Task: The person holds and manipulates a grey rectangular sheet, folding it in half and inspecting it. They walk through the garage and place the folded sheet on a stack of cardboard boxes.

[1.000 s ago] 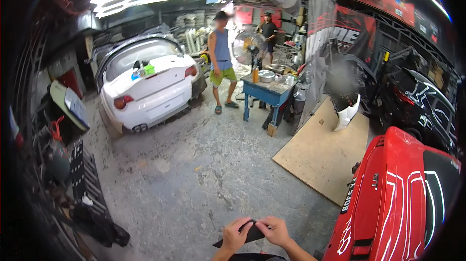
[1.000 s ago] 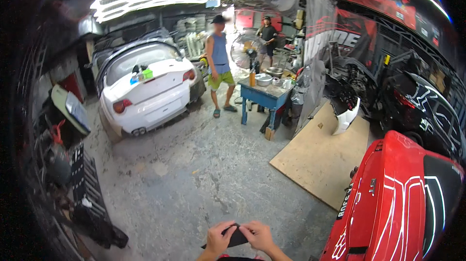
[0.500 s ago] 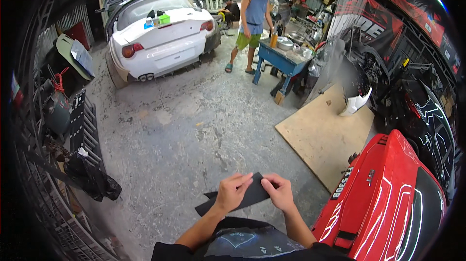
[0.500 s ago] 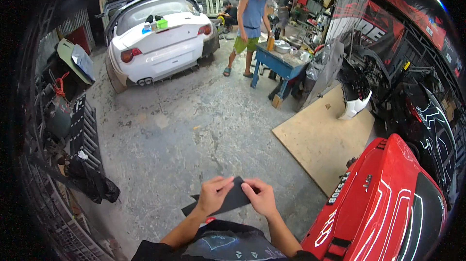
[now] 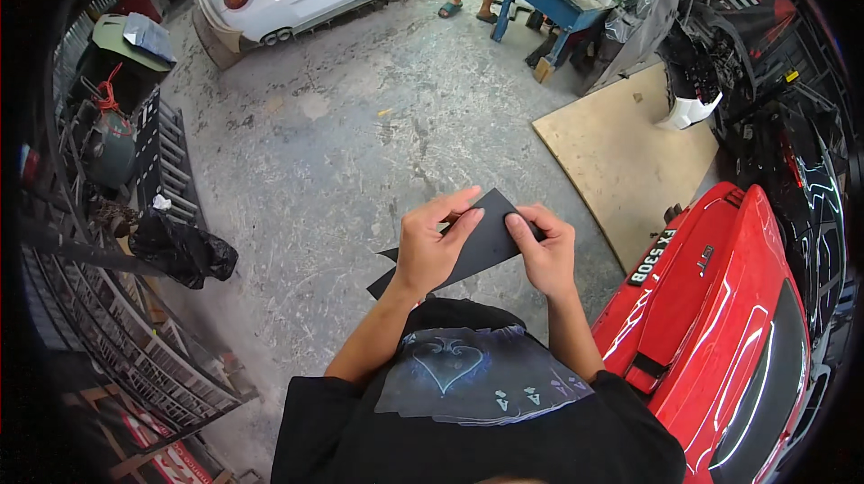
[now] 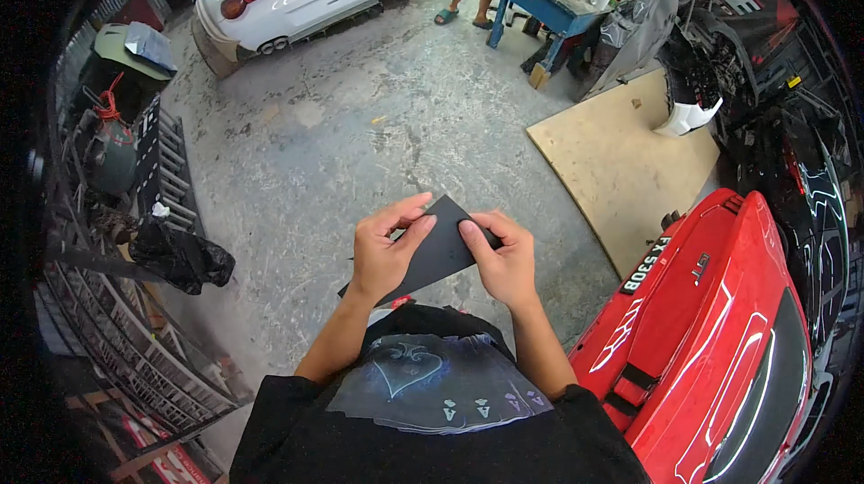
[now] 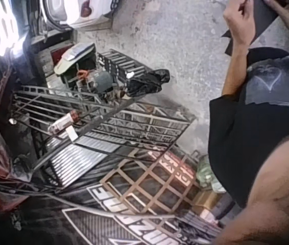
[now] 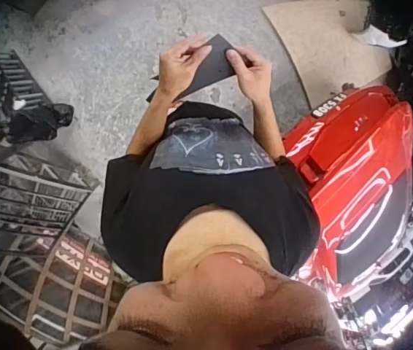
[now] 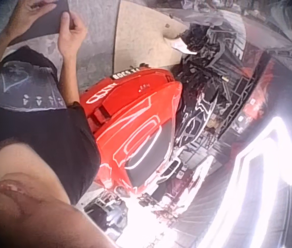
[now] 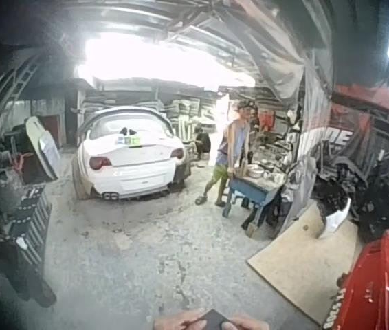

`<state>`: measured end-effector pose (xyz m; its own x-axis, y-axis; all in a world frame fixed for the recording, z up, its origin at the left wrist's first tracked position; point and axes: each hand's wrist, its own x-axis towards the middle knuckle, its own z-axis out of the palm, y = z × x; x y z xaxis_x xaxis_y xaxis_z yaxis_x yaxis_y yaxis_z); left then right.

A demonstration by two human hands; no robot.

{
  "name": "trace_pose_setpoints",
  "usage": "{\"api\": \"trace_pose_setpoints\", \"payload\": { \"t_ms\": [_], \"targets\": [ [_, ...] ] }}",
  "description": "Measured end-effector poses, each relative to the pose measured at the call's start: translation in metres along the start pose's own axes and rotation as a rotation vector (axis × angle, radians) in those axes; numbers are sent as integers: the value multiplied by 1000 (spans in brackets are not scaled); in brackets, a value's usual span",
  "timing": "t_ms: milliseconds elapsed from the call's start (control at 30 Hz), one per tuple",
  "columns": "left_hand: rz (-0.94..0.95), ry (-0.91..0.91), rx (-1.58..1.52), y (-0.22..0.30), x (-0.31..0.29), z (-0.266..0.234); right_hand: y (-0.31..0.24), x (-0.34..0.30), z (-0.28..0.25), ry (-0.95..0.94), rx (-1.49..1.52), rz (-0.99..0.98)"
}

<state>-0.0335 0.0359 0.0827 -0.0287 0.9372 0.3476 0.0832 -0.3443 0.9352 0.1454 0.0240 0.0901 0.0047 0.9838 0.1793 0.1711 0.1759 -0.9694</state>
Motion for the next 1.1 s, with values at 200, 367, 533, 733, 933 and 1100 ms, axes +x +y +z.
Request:
{"api": "trace_pose_setpoints", "payload": {
  "t_ms": [200, 367, 533, 733, 933, 1100],
  "targets": [
    [34, -87, 86, 1, -3, -10, 6, -5, -1, -45, 44, 33],
    [24, -73, 88, 4, -7, -10, 10, -11, 1, -54, 61, 64],
    [4, -64, 94, 1, -12, -10, 12, -14, 5, -31, 57, 62],
    [-39, -69, 99, 4, -14, -11, 15, -16, 5, -42, 61, 54],
    [-55, -62, 92, 4, -15, -10, 15, -17, 4, -42, 36, 46],
    [-36, -59, 91, -1, -16, -11, 13, -18, 6, -35, 23, 31]
  ]
}}
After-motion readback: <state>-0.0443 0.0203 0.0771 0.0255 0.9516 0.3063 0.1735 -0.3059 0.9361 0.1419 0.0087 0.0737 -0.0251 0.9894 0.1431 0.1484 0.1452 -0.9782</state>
